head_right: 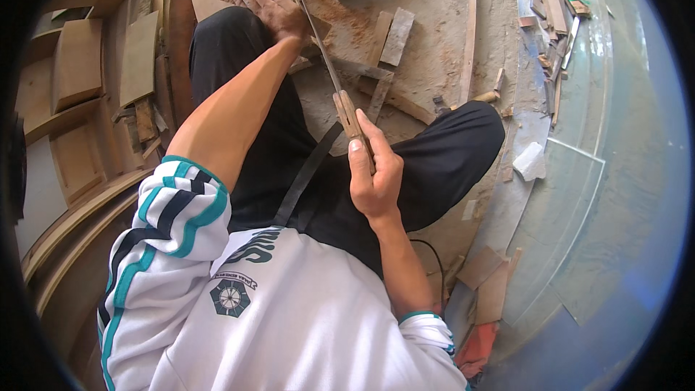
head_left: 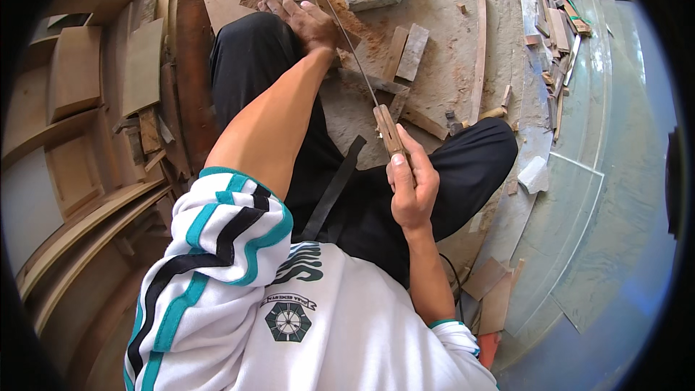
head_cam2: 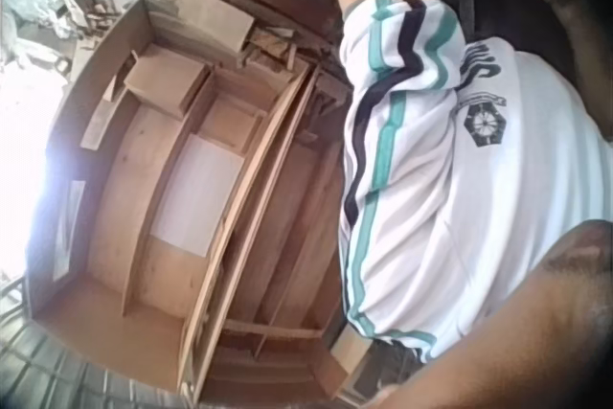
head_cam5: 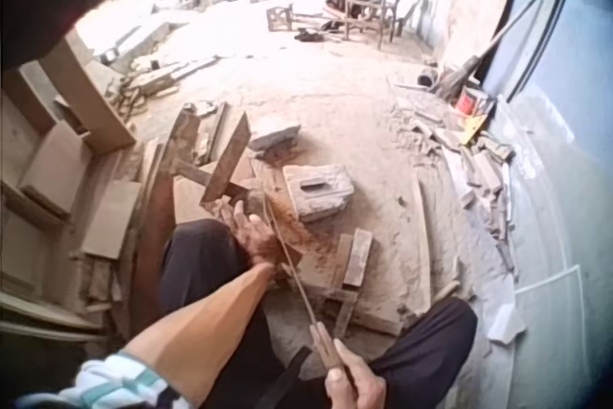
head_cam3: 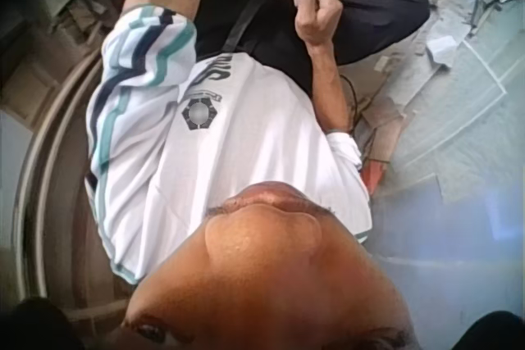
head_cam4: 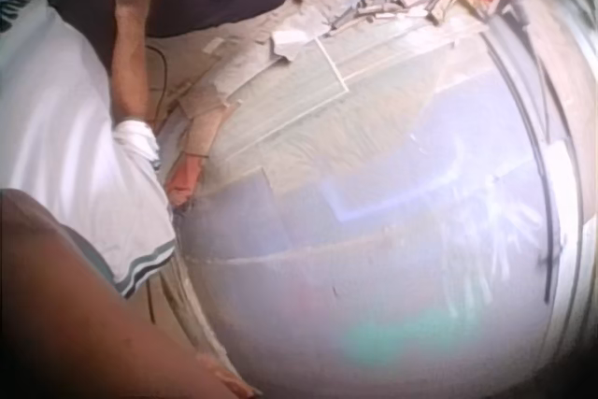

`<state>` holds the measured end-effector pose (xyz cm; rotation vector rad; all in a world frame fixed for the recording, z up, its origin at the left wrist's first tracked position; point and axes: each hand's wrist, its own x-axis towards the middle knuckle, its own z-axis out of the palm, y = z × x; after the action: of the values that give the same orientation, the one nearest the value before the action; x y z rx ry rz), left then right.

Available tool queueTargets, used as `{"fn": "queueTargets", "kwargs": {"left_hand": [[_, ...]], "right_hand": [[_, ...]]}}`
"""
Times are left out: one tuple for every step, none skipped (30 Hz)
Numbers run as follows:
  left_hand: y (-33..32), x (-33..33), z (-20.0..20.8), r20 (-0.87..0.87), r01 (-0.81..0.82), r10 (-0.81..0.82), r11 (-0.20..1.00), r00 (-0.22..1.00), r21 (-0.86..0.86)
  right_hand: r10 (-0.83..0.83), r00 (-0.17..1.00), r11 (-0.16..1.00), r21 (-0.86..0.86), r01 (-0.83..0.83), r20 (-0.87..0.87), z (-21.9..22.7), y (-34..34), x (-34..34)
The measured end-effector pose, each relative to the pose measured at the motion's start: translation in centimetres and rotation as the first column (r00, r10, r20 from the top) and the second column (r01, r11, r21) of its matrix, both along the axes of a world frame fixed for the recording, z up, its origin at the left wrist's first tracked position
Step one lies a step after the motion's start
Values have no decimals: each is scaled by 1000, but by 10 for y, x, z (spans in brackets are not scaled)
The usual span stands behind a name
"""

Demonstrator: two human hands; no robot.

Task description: The person sits on the floor and uses a hand saw to cut a small wooden frame. They hold the frame steady with one hand while sawing with the other, then inspect the cut pieces.

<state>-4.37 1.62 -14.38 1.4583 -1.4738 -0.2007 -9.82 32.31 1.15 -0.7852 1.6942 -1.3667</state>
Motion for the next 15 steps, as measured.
{"fn": "queueTargets", "kwargs": {"left_hand": [[2,-1,1,5,-4,4,1000,1000,-10],[3,-1,2,11,-8,8,1000,1000,-20],[3,-2,1,5,-14,15,1000,1000,-18],[3,-2,0,-1,-21,21,1000,1000,-16],[4,-3,-1,-7,-28,28,1000,1000,-14],[4,-4,0,14,-31,31,999,999,-14],[5,-4,0,34,-34,34,999,999,-14],[6,-5,1,54,-38,38,999,998,-14],[5,-6,2,53,-34,34,999,998,-1],[5,-3,4,59,-37,36,999,998,13],[6,-1,5,63,-40,39,999,997,27],[6,-1,6,71,-45,43,999,997,30],[6,-2,6,79,-50,47,998,996,33],[6,-1,6,87,-55,52,998,995,37],[8,1,7,92,-52,48,998,995,46]], "right_hand": [[-4,1000,1000,1,4,-31,2,2,2],[-20,999,1000,5,20,-39,6,5,3],[-22,999,1000,18,22,-47,8,9,4],[-23,998,999,30,25,-56,10,13,4],[-24,998,999,43,26,-64,10,15,4],[-43,998,998,54,45,-35,8,15,6],[-53,998,997,55,55,-43,3,11,7],[-63,997,996,55,66,-52,-5,3,8],[-72,996,996,54,75,-60,-12,-9,8],[-74,993,997,27,77,-93,-18,-27,12],[-56,988,998,14,59,-143,-23,-36,14],[-45,980,999,3,46,-195,-26,-43,15],[-40,983,999,20,44,-178,-21,-43,15],[-32,987,999,36,39,-159,-16,-44,15],[-28,992,997,74,37,-122,-8,-35,14]]}}
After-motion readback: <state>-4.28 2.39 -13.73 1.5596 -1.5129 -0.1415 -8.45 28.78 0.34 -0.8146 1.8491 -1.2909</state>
